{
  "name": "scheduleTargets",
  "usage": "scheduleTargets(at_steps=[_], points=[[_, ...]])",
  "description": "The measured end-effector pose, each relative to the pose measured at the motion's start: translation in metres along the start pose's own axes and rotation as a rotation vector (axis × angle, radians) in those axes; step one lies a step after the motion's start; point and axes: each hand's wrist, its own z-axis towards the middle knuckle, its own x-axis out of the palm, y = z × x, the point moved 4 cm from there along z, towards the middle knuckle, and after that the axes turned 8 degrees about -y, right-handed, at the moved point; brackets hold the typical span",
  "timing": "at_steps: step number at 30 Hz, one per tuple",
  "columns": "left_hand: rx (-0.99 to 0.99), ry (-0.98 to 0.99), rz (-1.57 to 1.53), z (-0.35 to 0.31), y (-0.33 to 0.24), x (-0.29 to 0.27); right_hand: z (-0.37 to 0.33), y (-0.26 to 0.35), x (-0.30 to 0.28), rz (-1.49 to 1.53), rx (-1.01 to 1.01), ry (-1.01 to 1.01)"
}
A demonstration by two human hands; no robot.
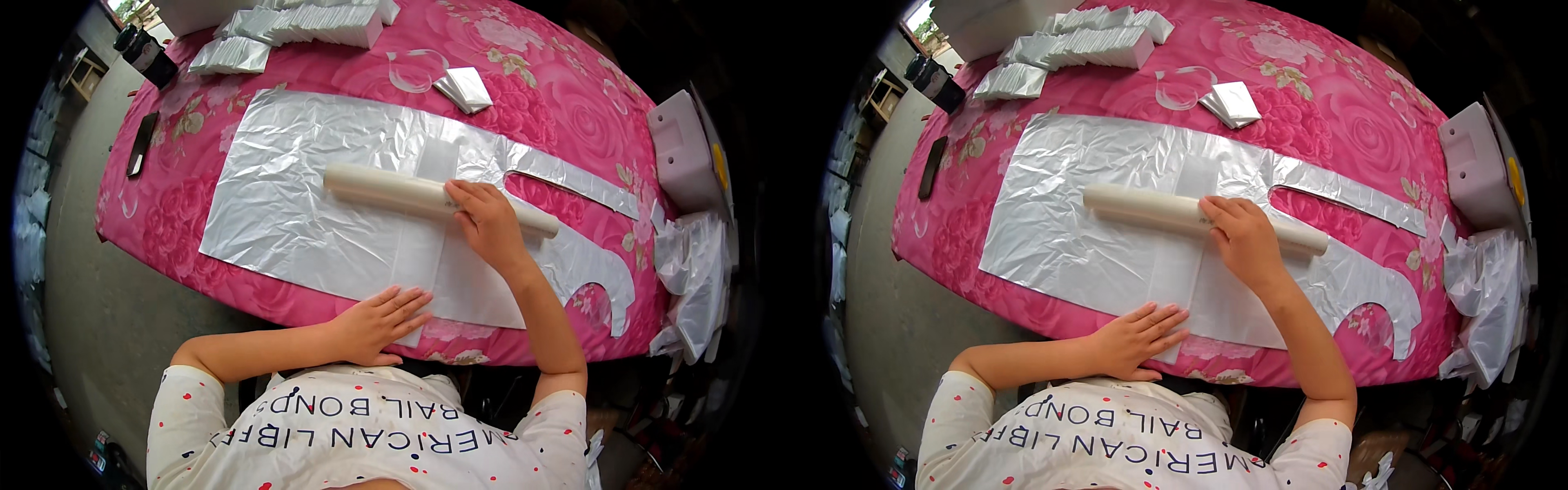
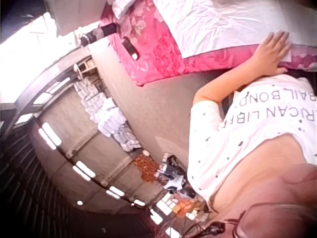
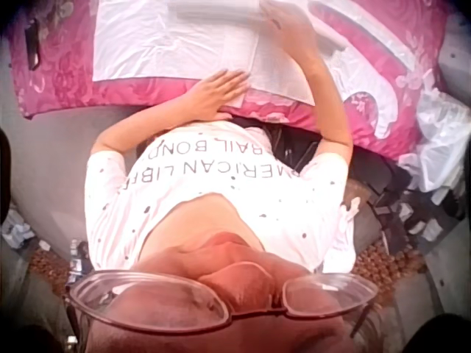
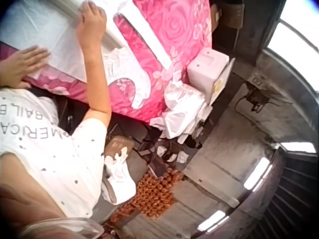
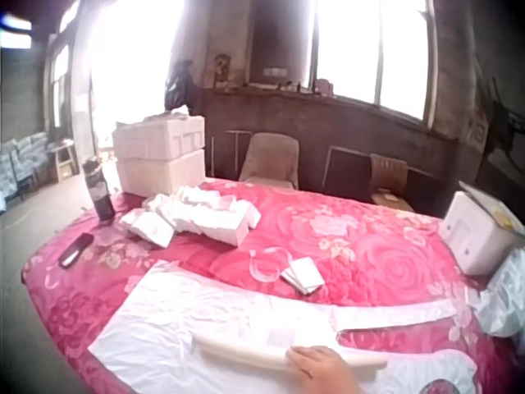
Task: The person wraps small white rectangular items in clear plastic film on a pink floral tablecloth. They unroll the film, place an item, fold the film around it, and set the wrapped unit aside. The person repeats this process for multiple items.
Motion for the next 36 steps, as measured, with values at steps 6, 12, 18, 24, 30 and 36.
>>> scheduleTargets(at_steps=[6,12,18,24,30,36], points=[[0.260,0.020,-0.041,-0.007,0.021,-0.019,0.044,-0.043,0.007,-0.031,0.068,-0.015],[0.537,-0.125,0.071,-0.010,0.023,-0.021,-0.011,0.009,0.011,0.056,-0.081,0.220],[0.233,-0.450,-0.320,-0.011,0.029,-0.034,-0.062,0.060,0.019,0.155,-0.099,0.331],[0.014,-0.321,-0.035,0.008,0.044,-0.038,-0.069,0.055,0.025,0.021,-0.065,0.109],[-0.204,-0.433,-0.128,0.016,0.053,-0.041,-0.056,0.044,0.018,0.126,0.058,-0.005],[-0.538,-0.636,-0.372,0.027,0.071,-0.050,-0.048,0.020,0.024,0.375,0.813,0.114]])
